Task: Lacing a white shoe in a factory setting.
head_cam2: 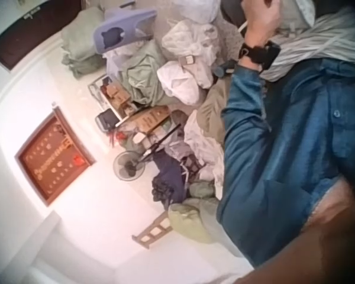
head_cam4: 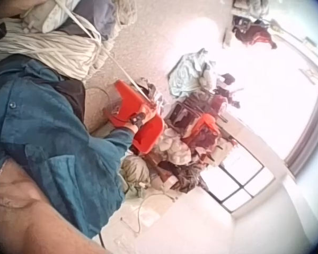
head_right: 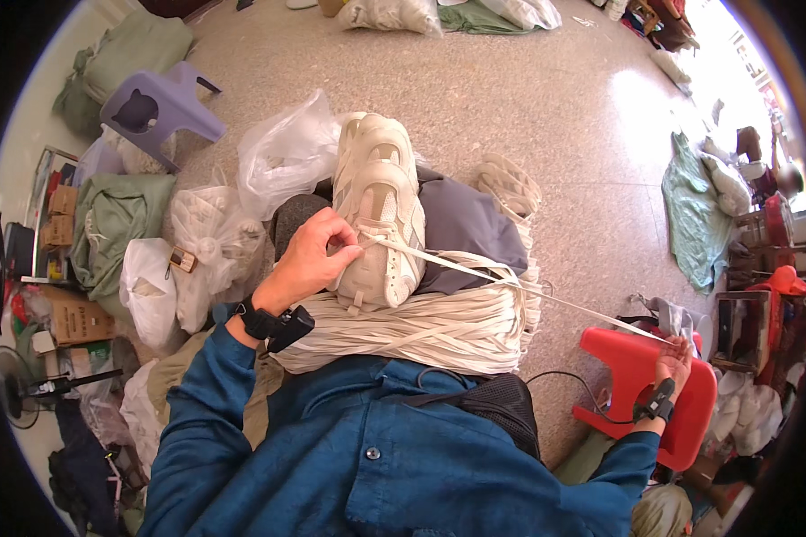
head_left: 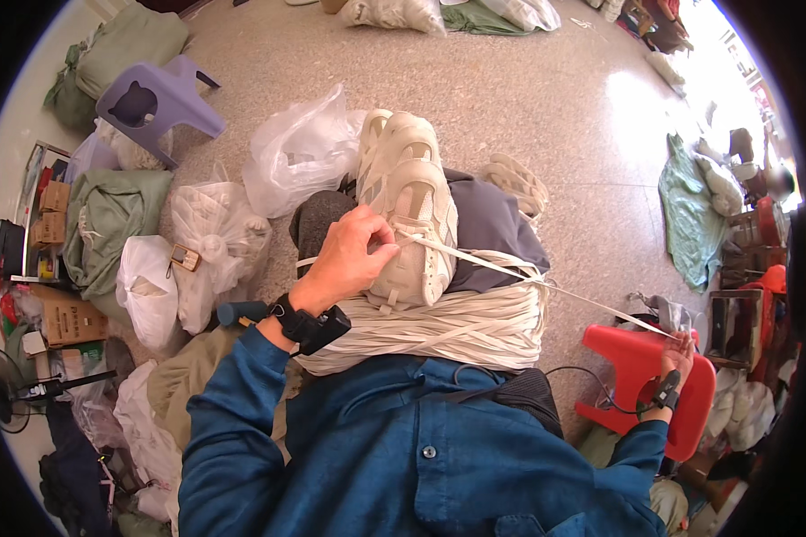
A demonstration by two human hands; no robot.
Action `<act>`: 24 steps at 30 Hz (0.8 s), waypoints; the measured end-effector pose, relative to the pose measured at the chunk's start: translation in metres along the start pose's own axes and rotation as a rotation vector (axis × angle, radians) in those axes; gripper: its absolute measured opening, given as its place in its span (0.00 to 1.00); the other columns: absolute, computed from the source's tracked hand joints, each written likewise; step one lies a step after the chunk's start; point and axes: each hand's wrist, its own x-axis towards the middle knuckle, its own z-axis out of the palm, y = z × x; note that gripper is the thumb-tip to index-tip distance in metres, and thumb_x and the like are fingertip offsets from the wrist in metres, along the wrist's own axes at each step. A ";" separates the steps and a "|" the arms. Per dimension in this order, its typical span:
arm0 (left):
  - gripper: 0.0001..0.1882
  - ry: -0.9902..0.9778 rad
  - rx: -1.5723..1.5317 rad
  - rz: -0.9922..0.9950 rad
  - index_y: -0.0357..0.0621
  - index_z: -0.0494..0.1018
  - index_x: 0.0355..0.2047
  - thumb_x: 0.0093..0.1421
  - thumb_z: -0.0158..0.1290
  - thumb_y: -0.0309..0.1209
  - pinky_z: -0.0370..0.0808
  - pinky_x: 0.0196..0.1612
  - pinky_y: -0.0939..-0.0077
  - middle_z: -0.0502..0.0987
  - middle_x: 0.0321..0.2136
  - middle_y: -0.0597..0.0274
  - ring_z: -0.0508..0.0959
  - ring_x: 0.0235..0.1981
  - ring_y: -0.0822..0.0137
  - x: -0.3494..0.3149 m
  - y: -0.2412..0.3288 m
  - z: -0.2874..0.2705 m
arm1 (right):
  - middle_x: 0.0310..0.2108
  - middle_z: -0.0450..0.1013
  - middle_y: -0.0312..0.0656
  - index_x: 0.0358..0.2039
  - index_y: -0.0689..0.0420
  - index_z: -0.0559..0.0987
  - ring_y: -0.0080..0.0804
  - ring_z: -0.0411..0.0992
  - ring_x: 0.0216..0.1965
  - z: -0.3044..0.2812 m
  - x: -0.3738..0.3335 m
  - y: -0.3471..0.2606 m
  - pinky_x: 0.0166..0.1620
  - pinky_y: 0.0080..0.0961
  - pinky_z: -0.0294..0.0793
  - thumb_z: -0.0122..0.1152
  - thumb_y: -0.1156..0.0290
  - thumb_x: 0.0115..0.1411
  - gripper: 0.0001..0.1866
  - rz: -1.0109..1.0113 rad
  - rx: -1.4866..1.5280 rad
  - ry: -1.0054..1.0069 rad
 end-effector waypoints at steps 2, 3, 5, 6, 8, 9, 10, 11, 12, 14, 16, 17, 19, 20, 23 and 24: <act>0.07 -0.012 -0.047 -0.041 0.40 0.77 0.28 0.54 0.64 0.29 0.73 0.39 0.59 0.75 0.29 0.55 0.77 0.34 0.52 -0.003 -0.002 -0.004 | 0.42 0.80 0.46 0.47 0.62 0.80 0.39 0.78 0.45 -0.008 0.018 -0.049 0.57 0.44 0.79 0.58 0.67 0.71 0.12 -0.044 -0.043 0.002; 0.07 -0.014 -0.038 -0.044 0.40 0.77 0.28 0.54 0.64 0.29 0.73 0.39 0.59 0.75 0.29 0.55 0.77 0.34 0.52 -0.006 0.003 -0.004 | 0.41 0.80 0.45 0.46 0.62 0.80 0.38 0.78 0.44 -0.006 0.024 -0.048 0.56 0.42 0.79 0.58 0.67 0.71 0.12 -0.056 -0.105 0.002; 0.07 0.135 0.222 0.125 0.38 0.76 0.31 0.56 0.62 0.28 0.74 0.36 0.61 0.76 0.28 0.56 0.78 0.30 0.55 -0.012 0.014 -0.002 | 0.39 0.78 0.41 0.46 0.62 0.79 0.34 0.77 0.41 -0.001 0.025 -0.045 0.51 0.32 0.80 0.61 0.70 0.69 0.10 -0.105 -0.292 -0.186; 0.07 0.129 0.228 0.128 0.38 0.76 0.31 0.56 0.62 0.28 0.74 0.36 0.61 0.76 0.28 0.56 0.78 0.30 0.55 -0.016 0.025 0.001 | 0.39 0.78 0.41 0.46 0.62 0.79 0.34 0.77 0.41 0.008 0.025 -0.026 0.51 0.32 0.80 0.61 0.70 0.69 0.10 -0.105 -0.286 -0.180; 0.08 0.090 -0.071 -0.028 0.37 0.77 0.35 0.58 0.62 0.29 0.75 0.34 0.63 0.78 0.27 0.54 0.79 0.28 0.55 -0.023 0.045 0.010 | 0.35 0.77 0.41 0.41 0.61 0.78 0.32 0.77 0.36 0.037 0.023 0.010 0.43 0.24 0.81 0.61 0.73 0.69 0.05 0.207 -0.105 -0.132; 0.12 0.008 -0.078 -0.183 0.37 0.77 0.41 0.59 0.62 0.30 0.76 0.34 0.62 0.79 0.27 0.51 0.80 0.28 0.52 -0.034 0.054 0.012 | 0.35 0.77 0.41 0.41 0.61 0.78 0.32 0.77 0.36 0.054 -0.003 0.061 0.43 0.24 0.81 0.61 0.73 0.69 0.05 0.254 -0.076 -0.139; 0.12 0.025 -0.047 -0.201 0.37 0.77 0.41 0.59 0.62 0.30 0.76 0.34 0.62 0.79 0.27 0.51 0.80 0.28 0.52 -0.043 0.055 0.014 | 0.35 0.76 0.39 0.43 0.61 0.78 0.27 0.76 0.36 0.158 -0.038 0.153 0.41 0.18 0.79 0.61 0.74 0.68 0.05 0.407 -0.263 -0.239; 0.14 0.006 -0.034 -0.149 0.36 0.77 0.43 0.60 0.63 0.28 0.73 0.29 0.69 0.80 0.28 0.55 0.76 0.23 0.63 -0.047 0.049 0.022 | 0.34 0.76 0.37 0.47 0.62 0.77 0.25 0.75 0.35 0.216 -0.087 0.183 0.42 0.20 0.78 0.61 0.75 0.68 0.09 0.494 -0.366 -0.338; 0.15 -0.015 -0.025 -0.095 0.34 0.77 0.46 0.60 0.63 0.27 0.71 0.24 0.76 0.80 0.28 0.58 0.73 0.18 0.74 -0.047 0.042 0.030 | 0.34 0.76 0.36 0.51 0.62 0.76 0.25 0.75 0.33 0.268 -0.136 0.211 0.43 0.23 0.78 0.60 0.76 0.68 0.12 0.492 -0.503 -0.495; 0.20 -0.010 -0.074 -0.034 0.34 0.74 0.51 0.60 0.64 0.27 0.70 0.24 0.77 0.79 0.26 0.61 0.72 0.19 0.75 -0.043 0.033 0.045 | 0.38 0.79 0.40 0.53 0.63 0.75 0.29 0.79 0.38 0.324 -0.192 0.249 0.46 0.28 0.79 0.55 0.76 0.70 0.13 0.694 -0.613 -0.707; 0.23 0.080 -0.158 -0.082 0.34 0.72 0.54 0.61 0.64 0.27 0.69 0.24 0.77 0.76 0.23 0.64 0.71 0.19 0.76 -0.037 0.034 0.058 | 0.39 0.79 0.42 0.55 0.63 0.74 0.28 0.80 0.39 0.356 -0.224 0.288 0.46 0.28 0.81 0.54 0.76 0.71 0.14 0.789 -0.684 -0.886; 0.23 0.081 -0.161 -0.079 0.34 0.72 0.54 0.61 0.64 0.27 0.69 0.24 0.77 0.76 0.23 0.64 0.71 0.19 0.76 -0.034 0.030 0.065 | 0.39 0.79 0.41 0.54 0.63 0.75 0.27 0.79 0.38 0.369 -0.237 0.305 0.45 0.27 0.81 0.54 0.76 0.71 0.13 0.793 -0.740 -0.919; 0.23 0.170 -0.183 -0.070 0.34 0.69 0.55 0.62 0.63 0.26 0.68 0.23 0.77 0.73 0.21 0.65 0.69 0.19 0.78 -0.029 0.025 0.075 | 0.39 0.79 0.40 0.54 0.63 0.76 0.25 0.79 0.36 0.385 -0.252 0.331 0.43 0.26 0.82 0.54 0.75 0.71 0.13 0.791 -0.800 -0.945; 0.23 0.168 -0.186 -0.068 0.34 0.69 0.55 0.62 0.63 0.26 0.68 0.23 0.77 0.73 0.21 0.65 0.69 0.19 0.78 -0.029 0.023 0.076 | 0.38 0.79 0.39 0.52 0.64 0.77 0.23 0.78 0.34 0.390 -0.255 0.342 0.41 0.24 0.81 0.55 0.74 0.71 0.12 0.722 -0.896 -0.979; 0.23 0.142 -0.275 -0.127 0.33 0.68 0.56 0.63 0.62 0.24 0.66 0.23 0.78 0.71 0.20 0.67 0.67 0.19 0.78 -0.033 0.026 0.076 | 0.34 0.79 0.36 0.47 0.65 0.80 0.20 0.76 0.31 0.394 -0.254 0.356 0.36 0.21 0.79 0.57 0.73 0.70 0.10 0.586 -1.040 -1.015; 0.24 0.147 -0.287 -0.118 0.33 0.67 0.57 0.63 0.61 0.24 0.66 0.23 0.79 0.71 0.20 0.67 0.68 0.19 0.78 -0.034 0.026 0.075 | 0.33 0.79 0.35 0.44 0.65 0.81 0.19 0.74 0.29 0.394 -0.255 0.359 0.35 0.19 0.77 0.58 0.72 0.69 0.10 0.521 -1.084 -1.021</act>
